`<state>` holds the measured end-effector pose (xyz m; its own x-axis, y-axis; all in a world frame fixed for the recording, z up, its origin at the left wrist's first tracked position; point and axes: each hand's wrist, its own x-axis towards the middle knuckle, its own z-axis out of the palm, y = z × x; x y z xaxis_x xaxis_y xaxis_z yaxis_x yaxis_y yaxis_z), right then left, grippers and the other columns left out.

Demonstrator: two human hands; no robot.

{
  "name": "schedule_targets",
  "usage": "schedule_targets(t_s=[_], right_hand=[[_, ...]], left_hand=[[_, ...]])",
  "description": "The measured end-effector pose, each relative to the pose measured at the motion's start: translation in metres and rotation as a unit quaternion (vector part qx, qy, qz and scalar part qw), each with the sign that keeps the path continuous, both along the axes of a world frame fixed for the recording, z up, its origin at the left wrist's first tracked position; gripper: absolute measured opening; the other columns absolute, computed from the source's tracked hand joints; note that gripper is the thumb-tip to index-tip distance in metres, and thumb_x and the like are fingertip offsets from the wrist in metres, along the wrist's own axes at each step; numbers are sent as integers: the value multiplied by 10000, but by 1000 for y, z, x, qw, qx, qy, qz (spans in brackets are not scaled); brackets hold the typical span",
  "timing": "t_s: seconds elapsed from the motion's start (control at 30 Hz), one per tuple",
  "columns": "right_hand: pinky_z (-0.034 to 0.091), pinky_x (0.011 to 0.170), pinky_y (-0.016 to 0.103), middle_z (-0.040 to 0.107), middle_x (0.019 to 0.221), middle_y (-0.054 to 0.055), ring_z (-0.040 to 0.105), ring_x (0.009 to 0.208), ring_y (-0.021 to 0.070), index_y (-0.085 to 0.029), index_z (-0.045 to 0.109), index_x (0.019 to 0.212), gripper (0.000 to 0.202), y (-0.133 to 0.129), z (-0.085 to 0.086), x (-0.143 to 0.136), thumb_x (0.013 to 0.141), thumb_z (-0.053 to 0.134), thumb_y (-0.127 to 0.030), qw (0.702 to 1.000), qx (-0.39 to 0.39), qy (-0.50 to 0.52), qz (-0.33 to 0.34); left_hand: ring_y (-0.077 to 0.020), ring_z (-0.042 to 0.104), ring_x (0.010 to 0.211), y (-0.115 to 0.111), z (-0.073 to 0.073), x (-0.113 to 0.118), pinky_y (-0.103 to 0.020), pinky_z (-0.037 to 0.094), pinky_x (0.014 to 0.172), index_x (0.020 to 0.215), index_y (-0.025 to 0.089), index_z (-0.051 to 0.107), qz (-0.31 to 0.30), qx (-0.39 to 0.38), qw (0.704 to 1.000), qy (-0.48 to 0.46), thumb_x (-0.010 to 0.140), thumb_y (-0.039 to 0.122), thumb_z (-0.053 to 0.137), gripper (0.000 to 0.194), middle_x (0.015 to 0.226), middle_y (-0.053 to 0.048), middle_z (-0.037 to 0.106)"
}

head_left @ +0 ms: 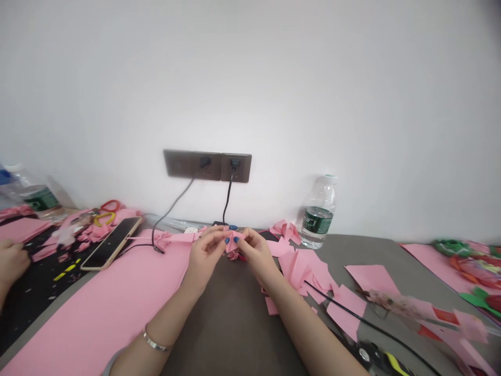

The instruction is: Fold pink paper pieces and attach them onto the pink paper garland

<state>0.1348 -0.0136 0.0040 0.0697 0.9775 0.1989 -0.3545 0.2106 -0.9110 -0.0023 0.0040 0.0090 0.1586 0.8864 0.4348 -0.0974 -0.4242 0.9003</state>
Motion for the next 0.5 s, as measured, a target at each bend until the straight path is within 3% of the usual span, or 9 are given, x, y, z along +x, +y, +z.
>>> schedule_targets(t_s=[0.1,0.33,0.5], right_hand=[[448,503,231,558,595,-45,520,519,105,-204,483,645,329,0,0,2,714,752,-381,1000,0,27,1],[478,540,255,603,672,-15,550,581,125,-197,531,671,326,1,0,3,696,772,-415,1000,-3,16,7],[485,579,257,610,667,-18,566,601,129,-195,563,687,303,1,2,5,697,771,-414,1000,6,-2,10]], left_hand=[[-200,631,872,-1,3,0,-254,506,586,900,218,765,-26,-2,1000,10,805,297,636,179,1098,-93,666],[-153,612,736,1,2,2,-227,480,595,832,184,738,-29,-113,992,-57,731,259,718,127,850,-44,707],[-126,608,729,-2,6,5,-231,486,637,1047,244,610,-88,-203,960,-171,677,239,787,410,836,14,675]])
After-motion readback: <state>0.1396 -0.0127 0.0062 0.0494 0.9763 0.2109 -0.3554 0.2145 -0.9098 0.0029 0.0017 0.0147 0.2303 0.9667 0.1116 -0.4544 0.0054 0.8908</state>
